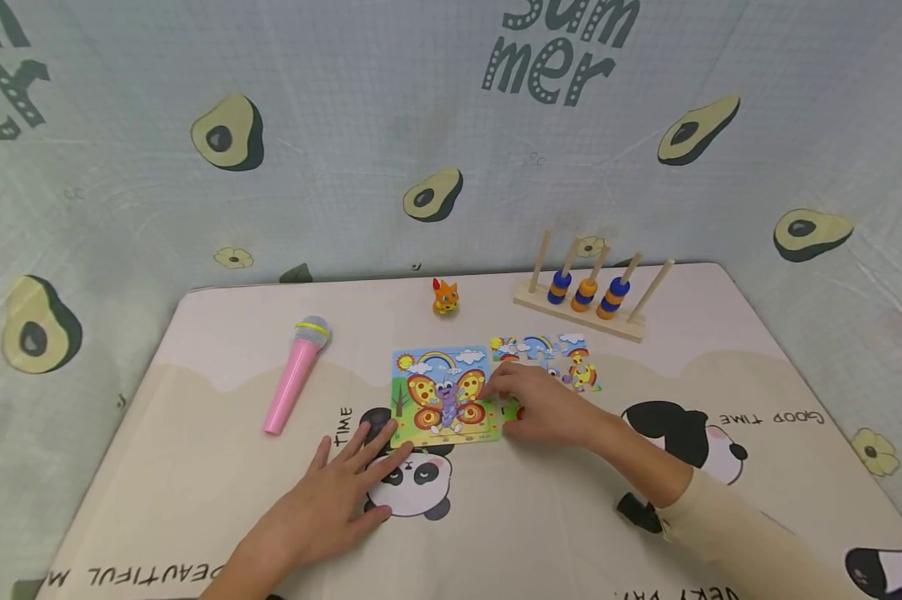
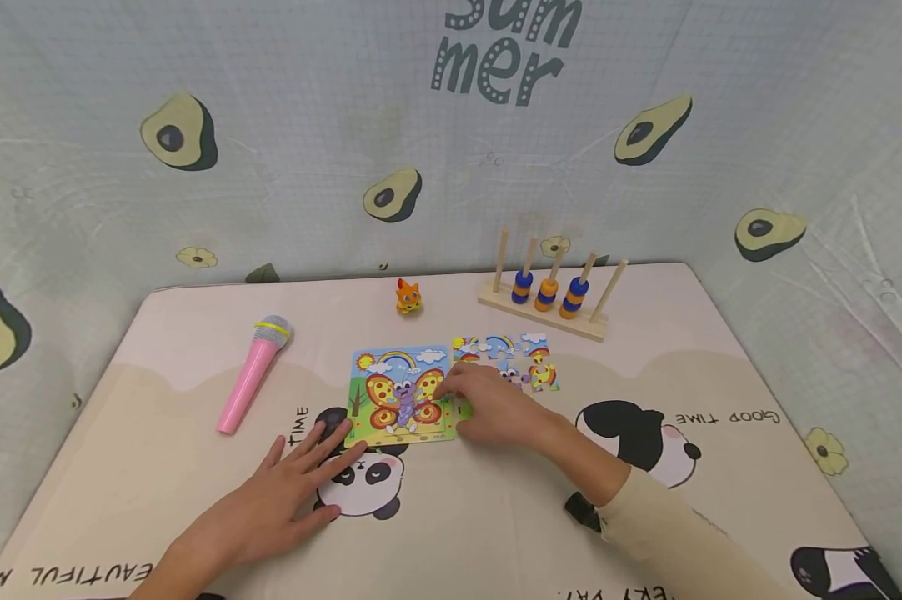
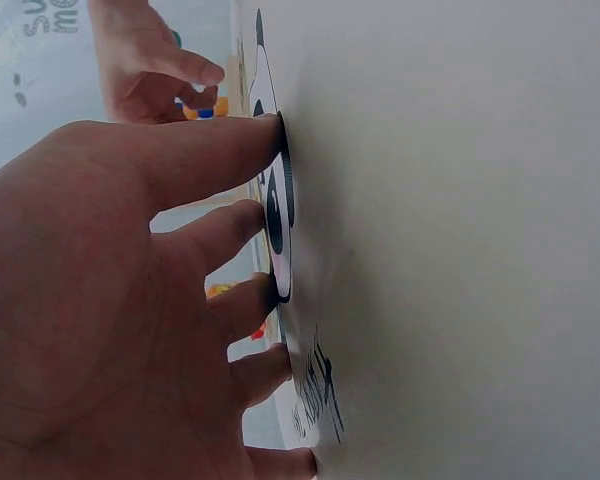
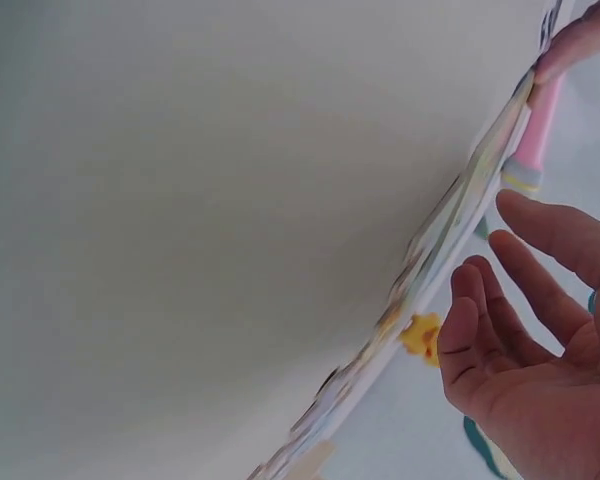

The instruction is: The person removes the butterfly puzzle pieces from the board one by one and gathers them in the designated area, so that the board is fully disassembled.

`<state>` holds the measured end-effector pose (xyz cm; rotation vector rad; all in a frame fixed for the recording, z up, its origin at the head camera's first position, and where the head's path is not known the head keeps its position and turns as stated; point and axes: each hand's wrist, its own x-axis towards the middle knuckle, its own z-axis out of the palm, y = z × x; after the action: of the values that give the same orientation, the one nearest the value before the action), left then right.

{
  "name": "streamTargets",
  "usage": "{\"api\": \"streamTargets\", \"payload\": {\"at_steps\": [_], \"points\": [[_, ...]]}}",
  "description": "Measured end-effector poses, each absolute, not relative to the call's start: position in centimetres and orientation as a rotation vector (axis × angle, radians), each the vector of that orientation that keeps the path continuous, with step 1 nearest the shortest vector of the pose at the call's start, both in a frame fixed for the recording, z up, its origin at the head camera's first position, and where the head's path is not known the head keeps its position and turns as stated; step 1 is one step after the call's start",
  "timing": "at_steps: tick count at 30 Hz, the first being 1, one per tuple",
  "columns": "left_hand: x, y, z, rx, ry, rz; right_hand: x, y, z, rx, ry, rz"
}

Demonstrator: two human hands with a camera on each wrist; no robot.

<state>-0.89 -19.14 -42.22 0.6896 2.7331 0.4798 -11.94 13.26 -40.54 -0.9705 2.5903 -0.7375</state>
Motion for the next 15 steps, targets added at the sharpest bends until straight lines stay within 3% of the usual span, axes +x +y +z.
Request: {"api": "streamTargets", "payload": {"at_steps": [15], "points": [[-1.0, -19.1, -42.2, 0.686, 2.729, 0.468, -11.8, 9.2, -40.8, -0.996, 2.504, -0.768]]}}
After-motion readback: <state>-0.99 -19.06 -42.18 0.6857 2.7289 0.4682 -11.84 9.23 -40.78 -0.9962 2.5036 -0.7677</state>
